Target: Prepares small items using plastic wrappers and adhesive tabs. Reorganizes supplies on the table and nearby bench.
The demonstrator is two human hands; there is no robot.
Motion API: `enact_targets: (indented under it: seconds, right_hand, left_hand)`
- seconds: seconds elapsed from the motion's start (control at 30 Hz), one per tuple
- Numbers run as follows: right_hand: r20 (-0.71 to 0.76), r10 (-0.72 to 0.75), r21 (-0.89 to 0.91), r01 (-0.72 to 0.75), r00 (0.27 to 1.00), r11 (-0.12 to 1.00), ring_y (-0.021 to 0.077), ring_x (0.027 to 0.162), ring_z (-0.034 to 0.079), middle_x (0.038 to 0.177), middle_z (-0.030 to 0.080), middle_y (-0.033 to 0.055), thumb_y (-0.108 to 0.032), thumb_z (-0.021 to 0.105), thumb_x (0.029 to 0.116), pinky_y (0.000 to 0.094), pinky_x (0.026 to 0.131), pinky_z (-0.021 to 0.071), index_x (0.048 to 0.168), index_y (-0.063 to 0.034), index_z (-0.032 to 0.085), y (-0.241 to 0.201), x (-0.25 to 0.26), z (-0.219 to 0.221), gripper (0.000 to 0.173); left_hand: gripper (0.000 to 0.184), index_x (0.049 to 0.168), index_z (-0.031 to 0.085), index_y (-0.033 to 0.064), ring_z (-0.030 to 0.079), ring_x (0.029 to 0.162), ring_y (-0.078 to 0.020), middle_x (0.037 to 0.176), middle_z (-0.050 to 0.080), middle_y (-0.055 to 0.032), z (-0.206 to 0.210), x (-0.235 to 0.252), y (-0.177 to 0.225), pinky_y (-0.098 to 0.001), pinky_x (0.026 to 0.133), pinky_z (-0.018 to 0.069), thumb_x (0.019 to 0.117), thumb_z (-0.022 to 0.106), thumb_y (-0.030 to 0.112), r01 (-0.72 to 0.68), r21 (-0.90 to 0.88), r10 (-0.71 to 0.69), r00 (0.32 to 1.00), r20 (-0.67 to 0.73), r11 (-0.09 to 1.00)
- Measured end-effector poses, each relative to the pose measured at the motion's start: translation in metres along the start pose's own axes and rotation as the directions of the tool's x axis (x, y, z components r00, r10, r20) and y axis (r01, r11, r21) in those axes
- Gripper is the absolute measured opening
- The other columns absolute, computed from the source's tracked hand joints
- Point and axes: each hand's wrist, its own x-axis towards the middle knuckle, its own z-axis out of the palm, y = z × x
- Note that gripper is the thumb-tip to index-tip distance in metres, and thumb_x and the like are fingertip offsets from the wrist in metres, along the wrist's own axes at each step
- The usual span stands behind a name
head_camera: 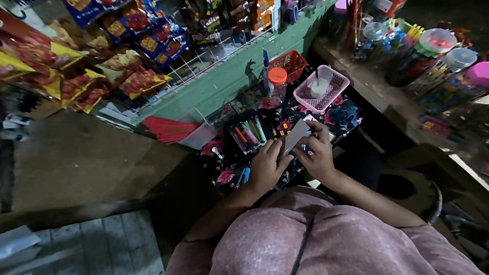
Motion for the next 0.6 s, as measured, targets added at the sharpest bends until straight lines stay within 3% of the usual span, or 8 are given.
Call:
enact_targets:
  seconds: [0.1,0.23,0.3,0.37,0.47,0.6]
  right_hand:
    - [0.056,0.014,0.020,-0.015,0.998,1.000,0.0261,0.125,0.053,0.127,0.055,0.0244,-0.012,0.073,0.0858,0.0329,0.105,0.0462,0.084,-0.0010,0.068,-0.001,0.002,-0.001,0.012]
    - [0.068,-0.095,-0.026,0.097,0.993,0.995,0.0287,0.127,0.052,0.129,0.059,0.0217,-0.014,0.071,0.0898,0.0388,0.110,0.0425,0.083,-0.0054,0.069,0.000,0.005,-0.008,0.011]
    - [0.094,-0.175,-0.057,0.180,0.980,0.982,0.0258,0.130,0.051,0.133,0.059,0.0171,-0.020,0.067,0.0971,0.0385,0.113,0.0385,0.086,-0.0092,0.067,0.002,0.008,-0.013,0.015]
    - [0.117,-0.217,-0.043,0.223,0.969,0.974,0.0257,0.130,0.053,0.133,0.060,0.0161,-0.021,0.064,0.0996,0.0402,0.114,0.0387,0.087,-0.0090,0.068,0.001,0.010,-0.014,0.018]
    - [0.129,-0.255,-0.041,0.262,0.958,0.964,0.0262,0.132,0.052,0.134,0.061,0.0152,-0.022,0.063,0.1007,0.0411,0.113,0.0402,0.089,-0.0083,0.068,0.002,0.010,-0.014,0.019]
    - [0.173,-0.304,-0.033,0.314,0.937,0.949,0.0271,0.141,0.046,0.142,0.057,0.0149,-0.022,0.061,0.1029,0.0448,0.116,0.0377,0.090,-0.0084,0.068,0.001,0.012,-0.017,0.020]
  left_hand:
    - [0.057,0.136,0.060,0.0000,0.065,0.084,-0.0245,0.106,0.063,-0.0161,0.002,-0.002,-0.003,-0.0420,0.070,0.0563,0.1040,0.049,0.045,0.007,-0.047,-0.007,1.000,0.006,0.999]
    - [0.055,0.145,0.050,-0.0042,0.064,0.109,-0.0152,0.130,0.061,-0.0182,-0.002,0.001,-0.016,-0.0313,0.092,0.0550,0.1089,0.043,0.037,-0.047,-0.372,0.056,0.998,0.013,0.927]
    - [0.041,0.137,0.056,-0.0081,0.065,0.108,-0.0114,0.127,0.064,-0.0184,-0.008,0.005,-0.017,-0.0266,0.093,0.0542,0.1065,0.049,0.019,-0.107,-0.447,0.101,0.994,-0.038,0.888]
    - [0.029,0.123,0.066,-0.0068,0.065,0.100,-0.0081,0.114,0.068,-0.0153,-0.013,0.009,-0.017,-0.0215,0.088,0.0547,0.1002,0.058,0.009,-0.192,-0.440,0.169,0.981,-0.091,0.877]
    - [0.021,0.111,0.072,-0.0049,0.067,0.094,-0.0073,0.106,0.070,-0.0137,-0.017,0.016,-0.019,-0.0189,0.084,0.0554,0.0951,0.065,0.006,-0.283,-0.409,0.257,0.959,-0.119,0.867]
    - [0.010,0.099,0.071,-0.0049,0.068,0.097,-0.0067,0.101,0.072,-0.0120,-0.023,0.023,-0.022,-0.0187,0.088,0.0555,0.0939,0.067,0.003,-0.337,-0.395,0.313,0.941,-0.126,0.854]
